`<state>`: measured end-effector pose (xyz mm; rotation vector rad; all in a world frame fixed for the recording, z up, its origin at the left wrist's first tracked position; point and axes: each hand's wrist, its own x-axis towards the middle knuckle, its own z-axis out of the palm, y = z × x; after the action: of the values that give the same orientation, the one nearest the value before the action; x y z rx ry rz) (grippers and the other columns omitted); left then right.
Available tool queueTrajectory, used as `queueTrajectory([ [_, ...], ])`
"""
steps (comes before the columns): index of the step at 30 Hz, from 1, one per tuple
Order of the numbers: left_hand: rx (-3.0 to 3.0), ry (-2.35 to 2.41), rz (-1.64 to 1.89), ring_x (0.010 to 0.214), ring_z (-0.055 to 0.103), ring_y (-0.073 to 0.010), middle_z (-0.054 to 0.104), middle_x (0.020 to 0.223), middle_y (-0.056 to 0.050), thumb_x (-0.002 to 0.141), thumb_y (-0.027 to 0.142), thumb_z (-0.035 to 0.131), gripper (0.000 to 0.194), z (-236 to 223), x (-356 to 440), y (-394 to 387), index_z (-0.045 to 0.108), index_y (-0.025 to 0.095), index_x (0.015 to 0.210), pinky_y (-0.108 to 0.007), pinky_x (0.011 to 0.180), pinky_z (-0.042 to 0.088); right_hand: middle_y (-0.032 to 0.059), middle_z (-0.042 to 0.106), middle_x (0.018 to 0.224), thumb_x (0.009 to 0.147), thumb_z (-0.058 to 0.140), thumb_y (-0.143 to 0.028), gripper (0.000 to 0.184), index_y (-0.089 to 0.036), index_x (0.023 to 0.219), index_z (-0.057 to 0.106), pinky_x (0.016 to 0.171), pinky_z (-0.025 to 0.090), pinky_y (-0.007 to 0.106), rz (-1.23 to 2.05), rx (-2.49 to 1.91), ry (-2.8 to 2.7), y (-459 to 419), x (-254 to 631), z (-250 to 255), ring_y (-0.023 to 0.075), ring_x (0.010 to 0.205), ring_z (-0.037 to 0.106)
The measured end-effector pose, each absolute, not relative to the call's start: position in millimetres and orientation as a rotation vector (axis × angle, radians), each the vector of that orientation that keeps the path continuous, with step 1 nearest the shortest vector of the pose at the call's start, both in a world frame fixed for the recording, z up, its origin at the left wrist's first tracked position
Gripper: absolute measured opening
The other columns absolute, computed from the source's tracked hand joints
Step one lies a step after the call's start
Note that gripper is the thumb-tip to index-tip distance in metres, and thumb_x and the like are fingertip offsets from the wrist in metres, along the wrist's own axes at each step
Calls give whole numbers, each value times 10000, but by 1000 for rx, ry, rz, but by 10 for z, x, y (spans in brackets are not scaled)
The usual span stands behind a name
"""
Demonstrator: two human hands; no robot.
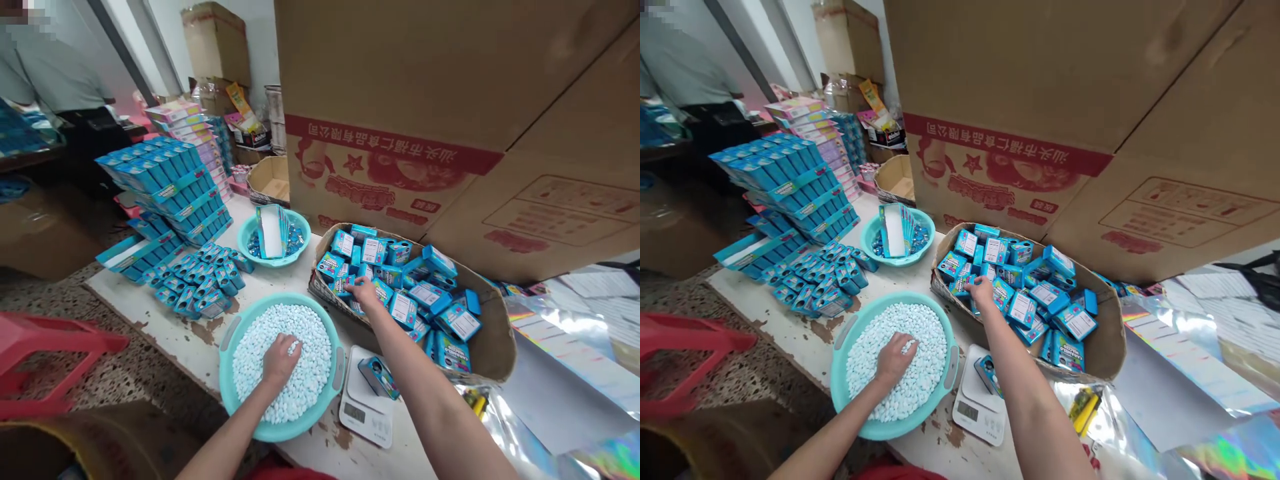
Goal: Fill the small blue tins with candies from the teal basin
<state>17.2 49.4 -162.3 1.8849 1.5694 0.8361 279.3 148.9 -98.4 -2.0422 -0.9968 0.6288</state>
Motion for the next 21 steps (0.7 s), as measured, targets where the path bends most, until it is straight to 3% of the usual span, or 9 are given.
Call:
queueTrajectory([
  [3,1658,1565,912,813,593,-203,619,751,-34,686,246,658,27,-1561,180,507,661,252,660,-279,768,434,64,633,890,730,717,-388,386,-105,964,597,692,505,329,605,-2001,-944,1442,2788,-741,192,775,617],
  [6,1292,1577,966,762,589,-194,603,679,-17,595,215,719,71,-1435,169,519,650,232,603,-260,705,440,106,637,1025,602,771,-373,554,-124,1059,578,796,482,362,530,-1892,-923,1198,2846,-332,255,943,601],
  [10,622,1397,999,598,567,-164,595,633,-6,613,329,733,195,-1232,137,529,650,197,730,-230,500,404,74,638,1079,661,725,-435,565,-174,1140,579,849,467,374,430,-1557,-875,592,2742,53,236,986,597],
  [13,245,1238,973,525,567,-140,614,665,-20,709,394,662,276,-1109,115,576,611,190,888,-206,431,387,60,668,980,617,754,-451,535,-187,1062,619,757,493,354,646,-1558,-919,197,2450,29,230,871,620],
  [16,61,1134,903,420,514,-110,552,557,-7,791,365,569,195,-1001,80,648,544,174,771,-179,373,351,29,667,792,553,794,-429,467,-182,919,641,662,490,333,808,-1645,-979,-15,2167,-117,212,708,605],
  [21,30,944,921,464,565,-130,600,635,-34,828,334,508,170,-839,18,712,541,167,821,-195,384,405,31,663,805,623,761,-436,420,-185,934,630,676,483,316,891,-1569,-1045,-94,1930,-268,208,731,603],
])
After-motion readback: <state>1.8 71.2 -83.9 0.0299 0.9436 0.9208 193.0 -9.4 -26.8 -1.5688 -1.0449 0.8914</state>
